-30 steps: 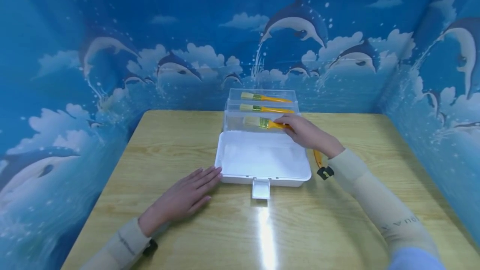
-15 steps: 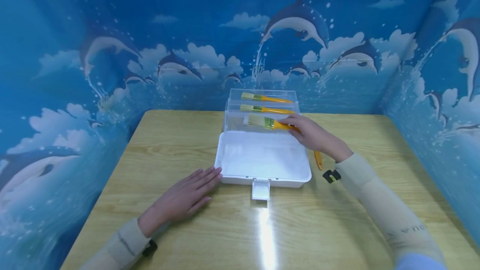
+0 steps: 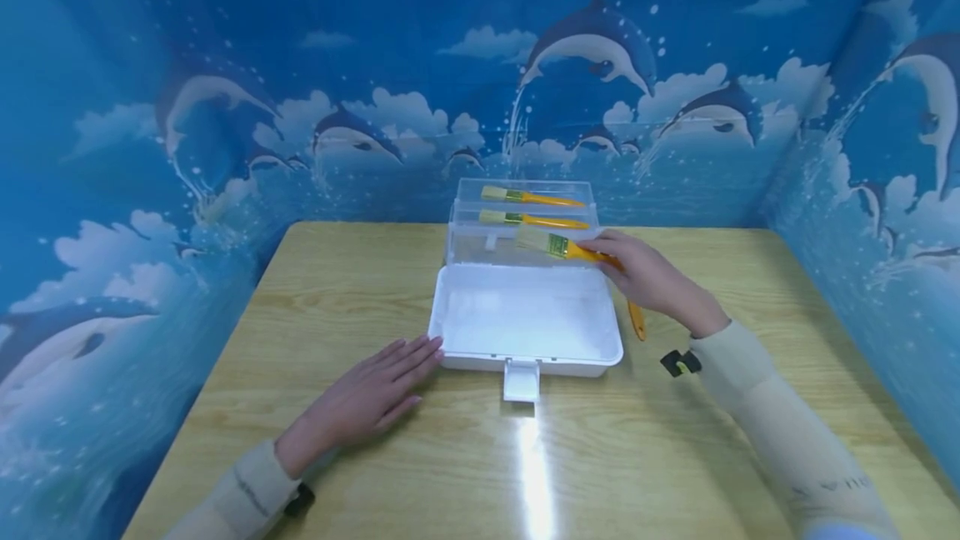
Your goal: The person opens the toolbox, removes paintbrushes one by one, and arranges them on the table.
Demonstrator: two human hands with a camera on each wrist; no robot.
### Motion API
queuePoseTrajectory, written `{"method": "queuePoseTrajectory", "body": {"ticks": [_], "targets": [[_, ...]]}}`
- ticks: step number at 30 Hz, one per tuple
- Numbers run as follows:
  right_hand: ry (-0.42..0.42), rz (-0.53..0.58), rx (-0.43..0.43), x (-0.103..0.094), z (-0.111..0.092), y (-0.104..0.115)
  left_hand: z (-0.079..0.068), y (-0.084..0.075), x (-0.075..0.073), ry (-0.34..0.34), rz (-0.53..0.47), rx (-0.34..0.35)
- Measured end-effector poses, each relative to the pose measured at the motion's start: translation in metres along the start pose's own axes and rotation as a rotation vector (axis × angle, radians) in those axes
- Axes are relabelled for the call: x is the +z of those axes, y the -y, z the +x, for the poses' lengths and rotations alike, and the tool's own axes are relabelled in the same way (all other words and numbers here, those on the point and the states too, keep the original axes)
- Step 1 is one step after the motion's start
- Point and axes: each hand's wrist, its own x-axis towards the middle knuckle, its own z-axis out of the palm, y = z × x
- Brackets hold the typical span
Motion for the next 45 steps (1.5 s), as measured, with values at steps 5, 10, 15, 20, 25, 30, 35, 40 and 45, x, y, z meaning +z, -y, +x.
{"method": "queuePoseTrajectory", "body": {"ticks": [5, 10, 15, 20, 25, 30, 35, 40, 45], "targets": [[-0.021, 0.014, 0.003, -0.001, -0.007, -0.004, 0.0, -0.001, 0.0, 0.004, 0.0, -0.005], [-0.044, 0.011, 0.047, -0.004, -0.012, -0.008, 0.0, -0.001, 0.0, 0.013, 0.001, -0.013], [-0.072, 0.018, 0.087, -0.009, -0.018, -0.012, 0.0, 0.0, 0.0, 0.037, -0.004, -0.024], [-0.1, 0.01, 0.108, -0.012, -0.024, -0.018, 0.0, -0.001, 0.0, 0.008, -0.004, -0.017], [-0.119, 0.001, 0.122, -0.014, -0.029, -0.025, -0.001, -0.001, 0.0, -0.004, 0.002, -0.013], [-0.153, -0.021, 0.125, -0.013, -0.033, -0.031, -0.002, -0.002, -0.001, -0.002, -0.005, -0.015], [-0.181, -0.031, 0.114, -0.013, -0.038, -0.035, -0.001, -0.002, 0.0, 0.002, -0.01, -0.016], [-0.205, -0.027, 0.118, -0.012, -0.044, -0.04, -0.002, -0.002, 0.0, 0.013, -0.011, -0.022], [-0.208, -0.009, 0.134, -0.01, -0.046, -0.046, -0.002, -0.002, 0.0, 0.003, -0.011, -0.021]]}}
